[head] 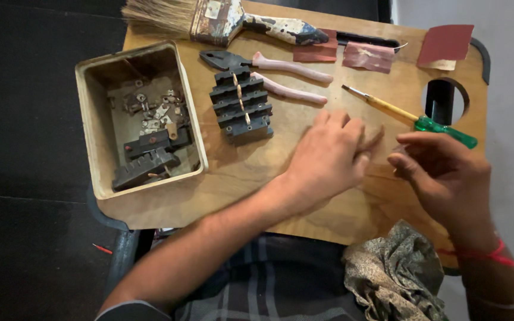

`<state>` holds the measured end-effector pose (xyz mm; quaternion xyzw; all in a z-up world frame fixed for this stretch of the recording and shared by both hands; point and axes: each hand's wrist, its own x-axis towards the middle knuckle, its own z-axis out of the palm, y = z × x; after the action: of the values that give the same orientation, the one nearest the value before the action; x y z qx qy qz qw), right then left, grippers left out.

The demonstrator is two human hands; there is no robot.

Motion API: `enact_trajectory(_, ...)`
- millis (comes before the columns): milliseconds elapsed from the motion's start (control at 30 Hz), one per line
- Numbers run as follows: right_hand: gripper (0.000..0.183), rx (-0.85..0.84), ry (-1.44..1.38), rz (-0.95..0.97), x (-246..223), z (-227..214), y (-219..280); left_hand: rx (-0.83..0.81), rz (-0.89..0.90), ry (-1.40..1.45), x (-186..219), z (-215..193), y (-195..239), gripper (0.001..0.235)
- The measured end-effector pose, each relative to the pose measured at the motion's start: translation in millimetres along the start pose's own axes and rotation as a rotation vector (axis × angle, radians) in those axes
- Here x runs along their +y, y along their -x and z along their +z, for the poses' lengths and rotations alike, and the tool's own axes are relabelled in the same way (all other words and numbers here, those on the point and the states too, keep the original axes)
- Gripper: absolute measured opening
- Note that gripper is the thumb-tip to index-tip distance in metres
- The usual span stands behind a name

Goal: The person wipes down an electrical component with a cloth, uses a screwdriver to loosen a screw on a separate metal piece, and then uses sandpaper to rub the surface of several small metal parts.

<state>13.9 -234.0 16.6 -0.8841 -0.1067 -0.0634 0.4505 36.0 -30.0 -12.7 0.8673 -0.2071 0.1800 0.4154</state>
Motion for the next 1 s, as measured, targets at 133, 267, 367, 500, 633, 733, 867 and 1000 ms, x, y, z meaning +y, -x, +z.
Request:
enact_trajectory(133, 0.021, 0.066, 0.054, -0.194, -11, 0, 5, -0.240, -0.405, 0.599, -13, 13, 3, 0.019)
enact_trajectory(267, 0.021, 0.116, 0.293, -0.496, -36, 10, 0, -0.072, -0.525, 1.445, -12, 27, 13, 0.009)
enact_trajectory(367, 0.021, 0.236, 0.423, -0.717, -55, 22, -9, 0.000, -0.554, 1.680, -6, 14, 11, 0.014)
enact_trajectory(500, 0.023, 0.214, 0.465, -0.778, -72, 29, -15, -0.001, -0.484, 1.659, 6, -7, 17, 0.034)
enact_trajectory(633, 0.031, 0.116, 0.538, -0.827, -78, 30, -16, 0.065, -0.596, 1.766, 5, -13, 19, 0.034)
enact_trajectory(733, 0.030, 0.083, 0.514, -0.767, -73, 31, -13, 0.066, -0.629, 1.872, 1, -14, 24, 0.035)
enact_trajectory(867, 0.022, 0.080, 0.329, -0.592, -57, 33, -10, 0.042, -0.650, 1.810, -1, -12, 24, 0.034)
enact_trajectory(1000, 0.021, 0.091, 0.091, -0.438, -46, 33, -13, -0.010, -0.571, 1.589, 5, -11, 23, 0.037)
